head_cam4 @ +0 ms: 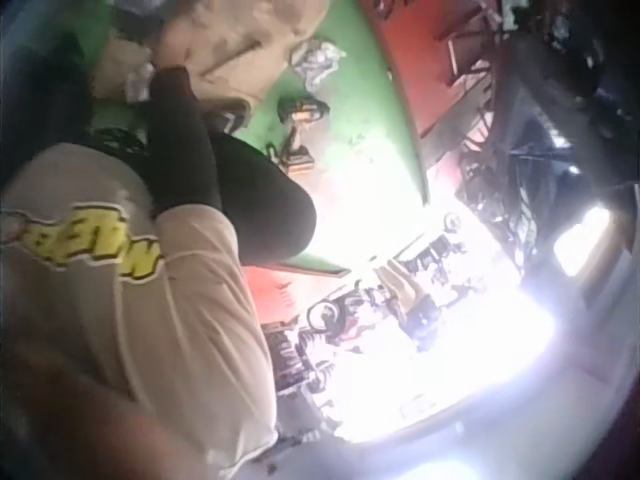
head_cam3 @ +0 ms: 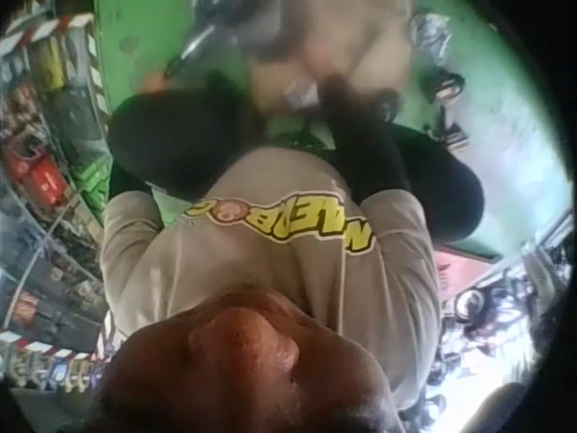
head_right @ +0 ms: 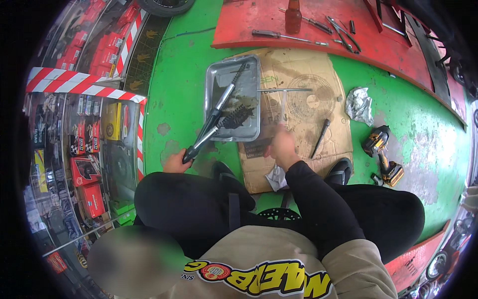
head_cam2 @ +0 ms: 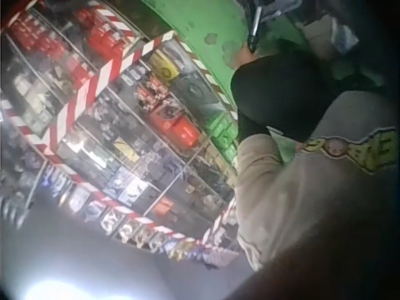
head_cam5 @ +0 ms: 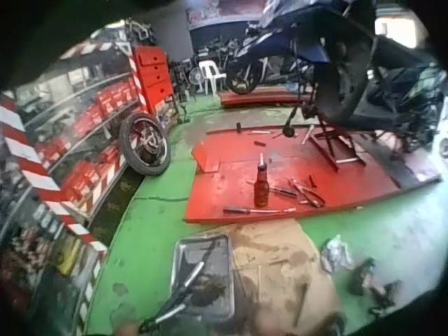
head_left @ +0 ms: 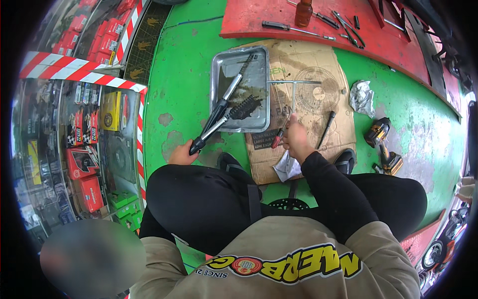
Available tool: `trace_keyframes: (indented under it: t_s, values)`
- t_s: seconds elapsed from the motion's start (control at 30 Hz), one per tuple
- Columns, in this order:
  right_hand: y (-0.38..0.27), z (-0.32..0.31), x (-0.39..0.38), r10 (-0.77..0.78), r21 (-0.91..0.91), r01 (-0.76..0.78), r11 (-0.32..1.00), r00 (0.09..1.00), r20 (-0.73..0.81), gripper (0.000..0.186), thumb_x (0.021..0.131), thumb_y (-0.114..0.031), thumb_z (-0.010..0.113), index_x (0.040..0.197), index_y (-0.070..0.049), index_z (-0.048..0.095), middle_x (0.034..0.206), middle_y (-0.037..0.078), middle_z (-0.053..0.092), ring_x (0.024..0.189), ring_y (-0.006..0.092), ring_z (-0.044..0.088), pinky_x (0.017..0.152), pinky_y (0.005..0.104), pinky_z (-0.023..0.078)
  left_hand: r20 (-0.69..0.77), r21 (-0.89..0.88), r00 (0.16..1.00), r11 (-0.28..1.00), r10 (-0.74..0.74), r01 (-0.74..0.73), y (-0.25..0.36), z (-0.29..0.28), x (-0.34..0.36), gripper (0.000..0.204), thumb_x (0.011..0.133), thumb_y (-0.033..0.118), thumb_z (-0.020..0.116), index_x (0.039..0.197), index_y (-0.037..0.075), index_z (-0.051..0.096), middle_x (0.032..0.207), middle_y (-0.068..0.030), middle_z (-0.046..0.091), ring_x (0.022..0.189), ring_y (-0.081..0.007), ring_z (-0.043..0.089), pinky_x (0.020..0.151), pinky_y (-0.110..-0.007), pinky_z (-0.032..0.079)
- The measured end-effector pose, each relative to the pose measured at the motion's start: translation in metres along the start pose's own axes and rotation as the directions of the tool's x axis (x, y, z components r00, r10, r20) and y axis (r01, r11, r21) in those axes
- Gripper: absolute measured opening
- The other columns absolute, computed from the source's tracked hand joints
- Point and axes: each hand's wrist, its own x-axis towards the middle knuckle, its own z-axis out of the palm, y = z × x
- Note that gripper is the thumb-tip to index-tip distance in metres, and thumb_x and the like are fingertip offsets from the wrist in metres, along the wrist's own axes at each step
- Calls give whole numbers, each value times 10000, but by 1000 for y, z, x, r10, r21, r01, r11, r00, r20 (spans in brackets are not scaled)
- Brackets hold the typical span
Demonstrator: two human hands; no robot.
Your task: Repairing or servicing the front forks of a motorcycle, including cleaning and reassembling components.
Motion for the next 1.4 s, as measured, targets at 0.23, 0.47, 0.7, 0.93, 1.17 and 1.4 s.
trace_keyframes:
  t_s: [0.23,0.47,0.7,0.93,1.17,1.4]
  values:
    - [-9,-73,38,-180,72,193,979,972,-151,461,1032,-593,408,790,-202,431,552,-72,267,407,89,246,379,290,212,-53,58,998,998,-18,21,17,-9,2,335,825,295,721,1020,58,586,752,-213,652,732,-435,655,662,-542,480]
    - [-12,-106,40,-64,112,60,992,997,31,447,1010,-516,533,724,-204,388,545,-75,251,412,98,260,403,304,235,26,122,999,991,-48,44,54,-52,20,359,809,284,708,1057,44,612,817,-214,680,809,-423,670,730,-534,503]
    - [33,-129,81,-134,-247,90,965,976,-169,438,1030,-474,482,781,-114,513,548,16,437,456,182,468,450,375,399,126,459,991,884,36,-91,80,-115,56,374,776,224,692,1110,72,625,910,-190,703,886,-401,683,775,-521,539]
    - [42,-125,63,-366,-954,82,287,930,-30,501,933,-417,515,1114,13,697,1049,292,702,1034,471,664,942,518,509,216,731,974,650,68,-207,155,-193,71,322,726,169,722,1044,121,710,876,-131,716,882,-354,704,768,-480,554]
    - [38,-124,52,-394,-956,28,291,914,-93,493,900,-435,583,1071,8,713,1010,288,710,968,455,693,910,514,532,210,877,969,413,129,-245,221,-180,106,176,728,149,735,901,127,759,834,-105,728,832,-311,720,730,-444,567]
    - [30,-120,38,-428,-975,14,221,900,-84,493,881,-442,637,1034,18,728,1062,273,709,1032,431,685,909,504,543,120,933,971,310,208,-182,241,-96,140,118,827,137,675,866,156,784,836,-51,745,836,-245,740,652,-379,557]
